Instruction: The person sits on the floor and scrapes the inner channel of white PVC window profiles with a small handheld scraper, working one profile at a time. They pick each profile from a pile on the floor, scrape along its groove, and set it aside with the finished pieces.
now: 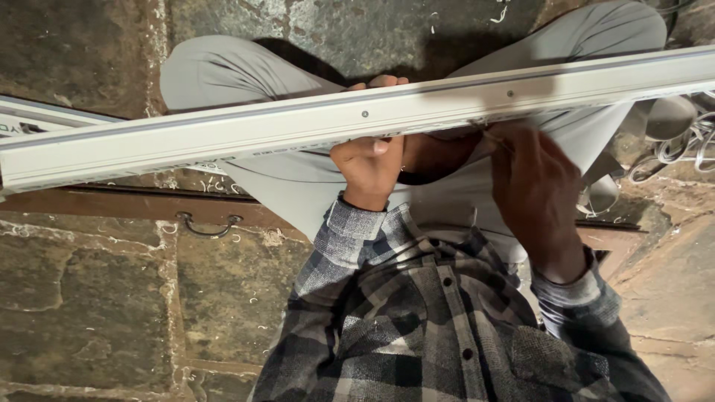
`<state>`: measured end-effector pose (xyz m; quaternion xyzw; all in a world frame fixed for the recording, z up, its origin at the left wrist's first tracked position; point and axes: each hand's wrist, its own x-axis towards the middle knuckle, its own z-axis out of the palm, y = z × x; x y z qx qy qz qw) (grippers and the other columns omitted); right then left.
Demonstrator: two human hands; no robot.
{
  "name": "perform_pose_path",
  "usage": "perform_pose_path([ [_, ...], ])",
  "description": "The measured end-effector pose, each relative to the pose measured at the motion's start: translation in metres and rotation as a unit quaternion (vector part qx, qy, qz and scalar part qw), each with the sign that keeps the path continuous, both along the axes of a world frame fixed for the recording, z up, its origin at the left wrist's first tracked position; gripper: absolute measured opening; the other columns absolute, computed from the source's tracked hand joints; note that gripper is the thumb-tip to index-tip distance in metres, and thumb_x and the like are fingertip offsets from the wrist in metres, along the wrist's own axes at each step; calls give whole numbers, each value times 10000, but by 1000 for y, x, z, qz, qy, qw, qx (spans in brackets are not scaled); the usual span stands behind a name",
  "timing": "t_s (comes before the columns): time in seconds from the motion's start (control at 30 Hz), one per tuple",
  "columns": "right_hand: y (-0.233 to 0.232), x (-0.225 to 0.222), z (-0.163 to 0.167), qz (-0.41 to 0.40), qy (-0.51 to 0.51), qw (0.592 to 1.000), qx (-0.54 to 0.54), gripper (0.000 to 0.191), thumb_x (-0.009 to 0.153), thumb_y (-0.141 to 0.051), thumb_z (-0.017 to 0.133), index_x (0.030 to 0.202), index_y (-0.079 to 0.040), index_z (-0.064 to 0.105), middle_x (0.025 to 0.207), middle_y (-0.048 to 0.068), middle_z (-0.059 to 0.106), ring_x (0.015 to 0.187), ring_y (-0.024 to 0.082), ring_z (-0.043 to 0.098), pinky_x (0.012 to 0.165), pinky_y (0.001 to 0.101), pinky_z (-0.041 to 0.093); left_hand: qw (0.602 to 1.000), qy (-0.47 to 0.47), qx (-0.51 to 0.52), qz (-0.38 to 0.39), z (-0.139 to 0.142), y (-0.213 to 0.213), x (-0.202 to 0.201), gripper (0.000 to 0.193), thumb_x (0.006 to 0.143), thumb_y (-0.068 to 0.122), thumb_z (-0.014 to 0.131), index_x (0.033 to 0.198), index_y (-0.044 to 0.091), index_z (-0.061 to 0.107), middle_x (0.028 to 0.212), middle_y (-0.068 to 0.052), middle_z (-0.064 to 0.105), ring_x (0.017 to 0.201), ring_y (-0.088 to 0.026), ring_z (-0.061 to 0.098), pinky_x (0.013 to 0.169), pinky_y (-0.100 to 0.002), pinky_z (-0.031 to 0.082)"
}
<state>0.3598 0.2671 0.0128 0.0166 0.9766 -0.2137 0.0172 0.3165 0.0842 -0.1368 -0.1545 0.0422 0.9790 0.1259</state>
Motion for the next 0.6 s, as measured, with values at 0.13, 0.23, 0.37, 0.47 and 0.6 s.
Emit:
perform_pose_path([
  [0.13, 9, -10, 11, 49, 18, 992, 111, 32, 1101, -47, 716, 1093, -78, 715, 917, 45, 708, 759, 184, 623, 617, 329, 460, 1000, -20, 2, -14, 2, -1, 0, 748, 655, -145, 517, 1387, 9, 527, 1431, -249, 556, 1495, -419, 412, 1363, -530, 244],
  [0.23, 13, -21, 21, 80, 37, 987, 136, 82, 1026, -24, 738, 1036, -106, 736, 881, 28, 692, 756, 192, 613, 612, 339, 440, 1000, -15, 3, -13, 3, -1, 0, 740, 661, -137, 530, 1388, 2, 520, 1427, -258, 548, 1487, -421, 403, 1369, -528, 242],
  [0.37, 12, -33, 29, 122, 63, 984, 114, 138, 937, 10, 716, 1021, -97, 731, 876, 32, 677, 803, 204, 632, 662, 343, 471, 1000, -26, 4, -4, 3, -1, 0, 758, 687, -125, 540, 1433, 13, 527, 1470, -268, 544, 1516, -440, 401, 1358, -540, 239],
  [0.47, 12, -40, 29, 137, 23, 981, 135, 129, 936, 9, 707, 982, -110, 726, 844, 15, 671, 811, 190, 646, 674, 330, 478, 1000, -24, 5, -2, 1, 0, 1, 742, 704, -115, 537, 1434, 17, 546, 1476, -272, 547, 1516, -440, 408, 1360, -541, 234],
  [0.6, 3, -49, 23, 149, -23, 974, 172, 247, 879, 101, 696, 994, -99, 784, 758, 41, 673, 655, 157, 614, 527, 301, 442, 1000, -16, -1, -4, -1, -1, 2, 757, 687, -107, 534, 1432, 23, 566, 1474, -266, 554, 1507, -436, 418, 1357, -544, 235],
])
